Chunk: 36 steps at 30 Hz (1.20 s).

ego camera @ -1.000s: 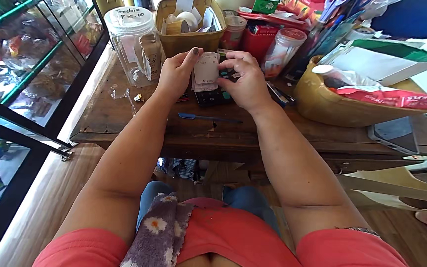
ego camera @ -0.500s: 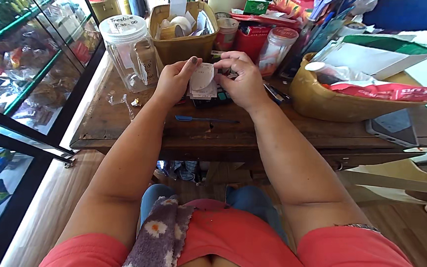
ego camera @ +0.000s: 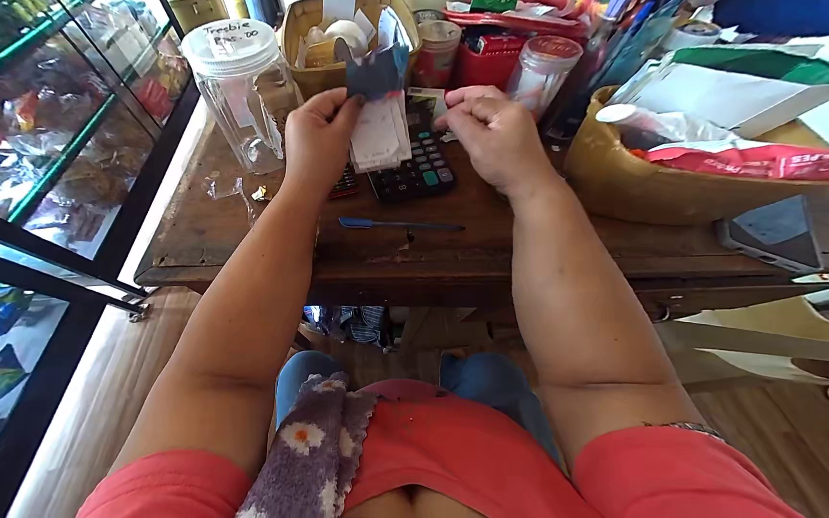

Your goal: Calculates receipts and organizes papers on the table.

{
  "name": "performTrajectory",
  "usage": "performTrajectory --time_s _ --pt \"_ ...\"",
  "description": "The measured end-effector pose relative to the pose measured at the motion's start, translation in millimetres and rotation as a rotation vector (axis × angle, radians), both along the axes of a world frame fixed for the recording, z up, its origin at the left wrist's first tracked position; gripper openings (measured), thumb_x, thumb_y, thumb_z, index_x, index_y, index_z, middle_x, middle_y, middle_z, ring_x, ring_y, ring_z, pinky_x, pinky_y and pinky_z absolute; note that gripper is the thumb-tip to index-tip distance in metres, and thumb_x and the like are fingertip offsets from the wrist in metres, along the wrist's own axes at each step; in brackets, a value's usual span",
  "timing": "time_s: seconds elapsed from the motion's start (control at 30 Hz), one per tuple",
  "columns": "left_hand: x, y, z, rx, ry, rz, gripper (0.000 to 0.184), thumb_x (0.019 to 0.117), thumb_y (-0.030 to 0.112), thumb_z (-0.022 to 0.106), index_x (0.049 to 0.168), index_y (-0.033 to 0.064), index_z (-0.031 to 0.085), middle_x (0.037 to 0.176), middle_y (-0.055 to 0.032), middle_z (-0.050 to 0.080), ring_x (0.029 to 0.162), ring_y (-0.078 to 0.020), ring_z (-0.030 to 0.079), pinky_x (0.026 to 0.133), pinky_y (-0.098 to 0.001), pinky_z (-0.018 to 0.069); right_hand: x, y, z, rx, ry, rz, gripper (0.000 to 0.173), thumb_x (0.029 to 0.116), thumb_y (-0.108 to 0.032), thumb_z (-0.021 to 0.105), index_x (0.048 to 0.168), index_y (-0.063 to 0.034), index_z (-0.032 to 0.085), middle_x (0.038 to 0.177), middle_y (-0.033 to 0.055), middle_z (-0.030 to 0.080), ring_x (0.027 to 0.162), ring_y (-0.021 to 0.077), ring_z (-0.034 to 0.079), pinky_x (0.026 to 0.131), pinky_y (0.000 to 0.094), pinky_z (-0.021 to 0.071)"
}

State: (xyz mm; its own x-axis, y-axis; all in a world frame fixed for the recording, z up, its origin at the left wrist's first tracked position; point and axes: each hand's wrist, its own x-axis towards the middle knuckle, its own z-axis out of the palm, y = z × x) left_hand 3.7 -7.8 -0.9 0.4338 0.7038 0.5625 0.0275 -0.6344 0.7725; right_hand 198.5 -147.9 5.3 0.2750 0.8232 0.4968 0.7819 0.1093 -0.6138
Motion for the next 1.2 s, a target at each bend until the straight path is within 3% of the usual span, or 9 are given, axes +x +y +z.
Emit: performTrajectory --time_s 0.1,0.2,0.4,0.53,0.63,0.73,0.83,0.93,1.2 --pt "1.5 10.2 0.0 -0.124 -0.231 0.045 0.020 0.1045 0.016 0.056 0.106 0.0021 0.071 0.091 -0.0002 0.073 0.085 -0.0053 0.070 0.082 -0.0280 0.0589 6.7 -4.6 4.8 -0.253 -0.123 0.032 0.029 0.0995 -0.008 0.049 0.102 -0.0047 0.078 0.148 0.0158 0.054 0.139 0.0251 0.050 0.113 0.0443 0.0400" --pt "3.3 19.2 -1.9 -0.218 -0.443 0.020 0.019 0.1050 0.013 0.055 0.106 -0.0003 0.069 0.090 -0.0052 0.073 0.085 -0.0135 0.073 0.081 -0.0349 0.0617 2.6 -4.0 6.0 -0.390 -0.205 0.035 0.032 0.0972 -0.003 0.048 0.096 -0.0058 0.080 0.152 0.0120 0.053 0.144 0.0262 0.045 0.116 0.0489 0.0351" --pt "3.7 21.6 -0.2 -0.268 -0.556 0.006 0.024 0.1073 0.014 0.051 0.105 -0.0023 0.069 0.090 -0.0092 0.072 0.086 -0.0178 0.073 0.082 -0.0380 0.0623 -1.1 0.9 3.0 -0.507 -0.324 0.035 0.033 0.0974 -0.004 0.049 0.099 -0.0092 0.081 0.154 0.0079 0.053 0.146 0.0320 0.042 0.114 0.0636 0.0307" --pt "4.3 21.6 0.3 -0.285 -0.576 -0.003 0.028 0.1089 0.016 0.048 0.104 -0.0025 0.068 0.090 -0.0102 0.072 0.085 -0.0189 0.073 0.081 -0.0390 0.0621 -7.4 3.0 -1.0 -0.402 -0.304 -0.004 0.033 0.0975 -0.002 0.047 0.097 -0.0056 0.080 0.147 0.0132 0.059 0.141 0.0316 0.050 0.114 0.0567 0.0365" --pt "3.9 21.3 0.0 -0.296 -0.561 0.006 0.031 0.1096 0.019 0.047 0.106 -0.0023 0.069 0.091 -0.0106 0.073 0.087 -0.0189 0.073 0.083 -0.0391 0.0622 -11.9 10.2 -9.8 -0.251 -0.291 -0.004 0.031 0.0980 -0.008 0.049 0.109 -0.0078 0.078 0.146 0.0167 0.058 0.138 0.0339 0.051 0.113 0.0542 0.0384" --pt "4.2 19.5 0.6 -0.281 -0.554 0.001 0.032 0.1100 0.019 0.046 0.106 -0.0028 0.069 0.092 -0.0106 0.073 0.087 -0.0185 0.073 0.083 -0.0386 0.0623 -16.2 20.9 -19.1 -0.306 -0.332 0.043 0.041 0.1035 -0.038 0.055 0.132 -0.0112 0.069 0.157 0.0200 0.044 0.146 0.0411 0.039 0.114 0.0657 0.0297" --pt "3.2 18.6 1.9 -0.283 -0.548 -0.008 0.032 0.1102 0.019 0.046 0.108 -0.0036 0.069 0.093 -0.0113 0.073 0.088 -0.0186 0.073 0.084 -0.0388 0.0622 -27.5 25.4 -19.6 -0.430 -0.369 0.047 0.055 0.1025 -0.056 0.052 0.138 -0.0152 0.064 0.165 0.0159 0.032 0.151 0.0426 0.028 0.114 0.0724 0.0207" --pt "3.4 19.0 0.9 -0.276 -0.552 -0.010 0.032 0.1100 0.018 0.046 0.107 -0.0035 0.069 0.092 -0.0111 0.073 0.088 -0.0186 0.073 0.083 -0.0384 0.0624 -29.5 24.9 -17.7 -0.447 -0.380 0.046 0.056 0.1034 -0.057 0.049 0.137 -0.0152 0.066 0.167 0.0133 0.030 0.153 0.0414 0.025 0.114 0.0731 0.0192" --pt "1.6 11.6 2.7 -0.256 -0.485 0.022 0.029 0.1091 0.019 0.048 0.108 -0.0013 0.069 0.091 -0.0069 0.073 0.086 -0.0134 0.072 0.082 -0.0343 0.0613 -26.4 22.5 -16.6 -0.409 -0.361 0.103 0.043 0.1006 -0.044 0.062 0.123 -0.0088 0.072 0.162 0.0152 0.040 0.148 0.0404 0.035 0.113 0.0700 0.0241"
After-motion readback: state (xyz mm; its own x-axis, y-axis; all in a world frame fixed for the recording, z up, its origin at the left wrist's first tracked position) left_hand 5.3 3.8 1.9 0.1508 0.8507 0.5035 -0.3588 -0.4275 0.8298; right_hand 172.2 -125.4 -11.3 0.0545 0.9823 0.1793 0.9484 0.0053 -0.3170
